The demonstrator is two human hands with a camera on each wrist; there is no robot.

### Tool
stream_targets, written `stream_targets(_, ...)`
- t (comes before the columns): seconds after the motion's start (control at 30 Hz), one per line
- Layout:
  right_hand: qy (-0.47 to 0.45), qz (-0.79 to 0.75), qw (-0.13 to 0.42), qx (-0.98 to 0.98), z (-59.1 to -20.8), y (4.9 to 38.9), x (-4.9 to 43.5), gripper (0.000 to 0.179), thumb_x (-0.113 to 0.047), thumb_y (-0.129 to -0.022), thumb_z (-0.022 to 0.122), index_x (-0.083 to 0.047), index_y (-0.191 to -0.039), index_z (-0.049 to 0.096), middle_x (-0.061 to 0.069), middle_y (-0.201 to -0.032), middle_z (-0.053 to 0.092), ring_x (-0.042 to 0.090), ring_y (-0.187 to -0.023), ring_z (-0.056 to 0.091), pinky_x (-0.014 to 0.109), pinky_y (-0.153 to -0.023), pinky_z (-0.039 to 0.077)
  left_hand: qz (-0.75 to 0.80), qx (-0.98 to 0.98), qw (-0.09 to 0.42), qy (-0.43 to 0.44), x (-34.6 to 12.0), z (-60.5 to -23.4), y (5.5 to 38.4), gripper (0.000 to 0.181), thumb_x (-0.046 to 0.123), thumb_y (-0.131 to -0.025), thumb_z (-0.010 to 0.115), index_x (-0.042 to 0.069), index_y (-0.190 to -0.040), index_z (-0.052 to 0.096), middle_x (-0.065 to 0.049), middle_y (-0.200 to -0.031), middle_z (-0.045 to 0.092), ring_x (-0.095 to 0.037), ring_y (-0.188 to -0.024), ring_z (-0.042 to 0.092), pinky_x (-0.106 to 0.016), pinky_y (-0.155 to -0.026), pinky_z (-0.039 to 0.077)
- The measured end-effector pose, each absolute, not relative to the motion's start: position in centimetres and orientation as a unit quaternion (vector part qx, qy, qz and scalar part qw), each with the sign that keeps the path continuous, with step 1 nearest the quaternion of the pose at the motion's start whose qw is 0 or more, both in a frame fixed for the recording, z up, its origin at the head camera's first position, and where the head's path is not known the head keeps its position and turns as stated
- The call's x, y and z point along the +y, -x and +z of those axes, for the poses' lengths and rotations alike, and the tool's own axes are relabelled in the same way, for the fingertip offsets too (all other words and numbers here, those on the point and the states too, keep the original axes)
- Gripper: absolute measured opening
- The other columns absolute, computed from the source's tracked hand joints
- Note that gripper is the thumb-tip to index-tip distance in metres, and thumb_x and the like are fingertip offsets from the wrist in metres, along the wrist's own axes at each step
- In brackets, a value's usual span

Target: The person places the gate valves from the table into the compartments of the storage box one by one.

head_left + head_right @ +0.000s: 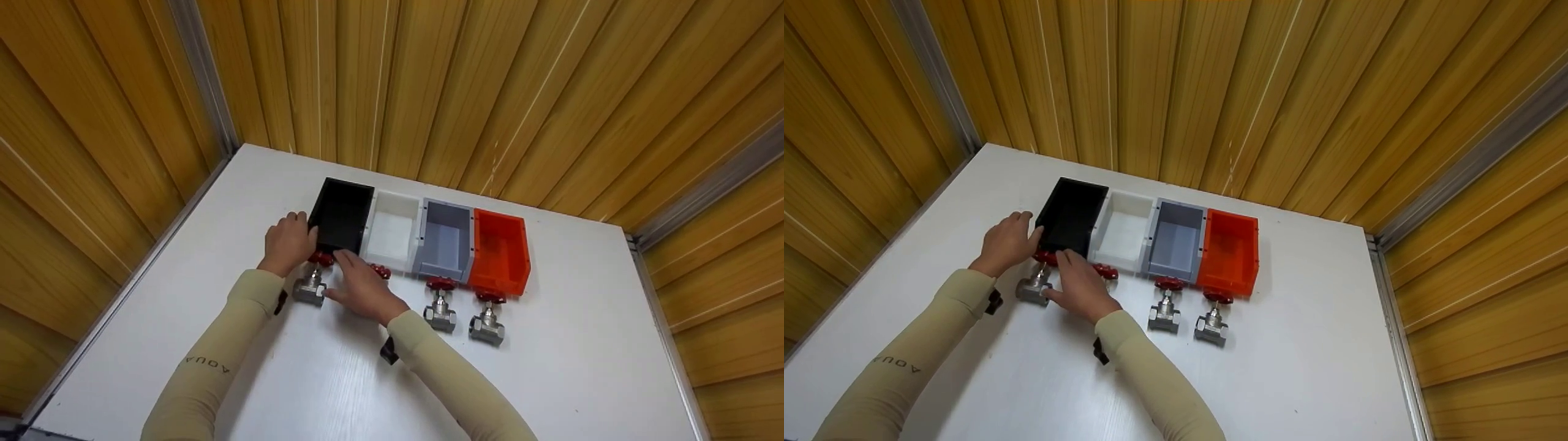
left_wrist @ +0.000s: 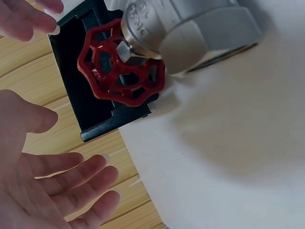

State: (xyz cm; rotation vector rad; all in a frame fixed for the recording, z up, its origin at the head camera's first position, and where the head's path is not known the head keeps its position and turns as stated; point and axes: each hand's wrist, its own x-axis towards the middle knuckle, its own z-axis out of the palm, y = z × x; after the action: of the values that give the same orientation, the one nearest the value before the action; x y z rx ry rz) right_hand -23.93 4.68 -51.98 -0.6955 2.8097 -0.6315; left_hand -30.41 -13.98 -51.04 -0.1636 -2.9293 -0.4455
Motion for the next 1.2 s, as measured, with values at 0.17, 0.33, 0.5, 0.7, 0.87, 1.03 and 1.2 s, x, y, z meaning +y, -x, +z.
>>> stream_targets(0.17, 0.23, -0.208, 0.095, 0.946, -52.3, 24.1, 4.5, 0.086, -0.055, -0.088, 0.061, -0.017, -0.154, 0.022, 0.006, -0.16, 0.025, 0.02, -0.147, 0.028, 0.037, -0.115, 0.032, -0.159, -0.983, 0.081, 0.048, -14.2, -51.5, 30.7, 0.045, 0.032, -0.099, 0.05, -0.008, -0.117, 0.058, -0.024, -0.103, 0.063, -0.039, -0.09, 0.064, -0.052, -0.072, 0.053)
stream_targets(0.33, 0.239, -0.199, 0.1, 0.945, -52.8, 24.1, 4.0, 0.089, -0.054, -0.087, 0.063, -0.014, -0.154, 0.02, 0.008, -0.16, 0.023, 0.021, -0.147, 0.027, 0.038, -0.114, 0.033, -0.163, -0.982, 0.082, 0.044, -14.3, -51.8, 30.7, 0.042, 0.03, -0.098, 0.051, -0.008, -0.114, 0.059, -0.025, -0.102, 0.064, -0.04, -0.088, 0.064, -0.052, -0.072, 0.053)
stream_targets(0.5, 0.235, -0.2, 0.098, 0.946, -53.3, 24.2, 3.5, 0.094, -0.05, -0.083, 0.071, -0.015, -0.154, 0.021, 0.007, -0.16, 0.023, 0.024, -0.146, 0.029, 0.041, -0.111, 0.037, -0.169, -0.982, 0.073, 0.041, -14.2, -51.9, 31.0, 0.044, 0.03, -0.099, 0.05, -0.009, -0.118, 0.058, -0.025, -0.105, 0.064, -0.041, -0.092, 0.065, -0.052, -0.074, 0.053)
stream_targets(0.7, 0.224, -0.221, 0.114, 0.942, -53.6, 24.2, 3.1, 0.099, -0.049, -0.08, 0.075, -0.02, -0.155, 0.017, 0.004, -0.163, 0.016, 0.024, -0.147, 0.027, 0.043, -0.111, 0.038, -0.17, -0.983, 0.067, 0.033, -13.9, -52.0, 31.3, 0.041, 0.028, -0.1, 0.049, -0.008, -0.118, 0.058, -0.025, -0.106, 0.064, -0.04, -0.093, 0.065, -0.052, -0.075, 0.053)
stream_targets(0.87, 0.229, -0.236, 0.121, 0.937, -53.9, 24.3, 2.9, 0.102, -0.045, -0.079, 0.077, -0.022, -0.156, 0.014, 0.003, -0.164, 0.01, 0.023, -0.148, 0.022, 0.04, -0.112, 0.036, -0.168, -0.983, 0.07, 0.033, -13.8, -52.1, 31.6, 0.038, 0.026, -0.1, 0.049, -0.007, -0.114, 0.059, -0.025, -0.104, 0.065, -0.039, -0.09, 0.066, -0.051, -0.073, 0.054)
stream_targets(1.03, 0.24, -0.229, 0.115, 0.936, -54.2, 24.5, 2.7, 0.105, -0.044, -0.078, 0.079, -0.021, -0.156, 0.012, 0.005, -0.164, 0.006, 0.025, -0.148, 0.023, 0.038, -0.112, 0.037, -0.167, -0.983, 0.065, 0.034, -13.8, -52.2, 31.8, 0.037, 0.025, -0.1, 0.049, -0.008, -0.112, 0.059, -0.025, -0.102, 0.065, -0.04, -0.09, 0.066, -0.052, -0.073, 0.054)
stream_targets(1.2, 0.256, -0.212, 0.103, 0.938, -54.4, 24.7, 2.4, 0.106, -0.044, -0.077, 0.079, -0.018, -0.156, 0.012, 0.008, -0.164, 0.006, 0.025, -0.148, 0.023, 0.037, -0.111, 0.037, -0.163, -0.983, 0.075, 0.038, -13.9, -52.3, 32.0, 0.035, 0.024, -0.099, 0.049, -0.009, -0.108, 0.06, -0.025, -0.098, 0.065, -0.04, -0.086, 0.066, -0.051, -0.07, 0.054)
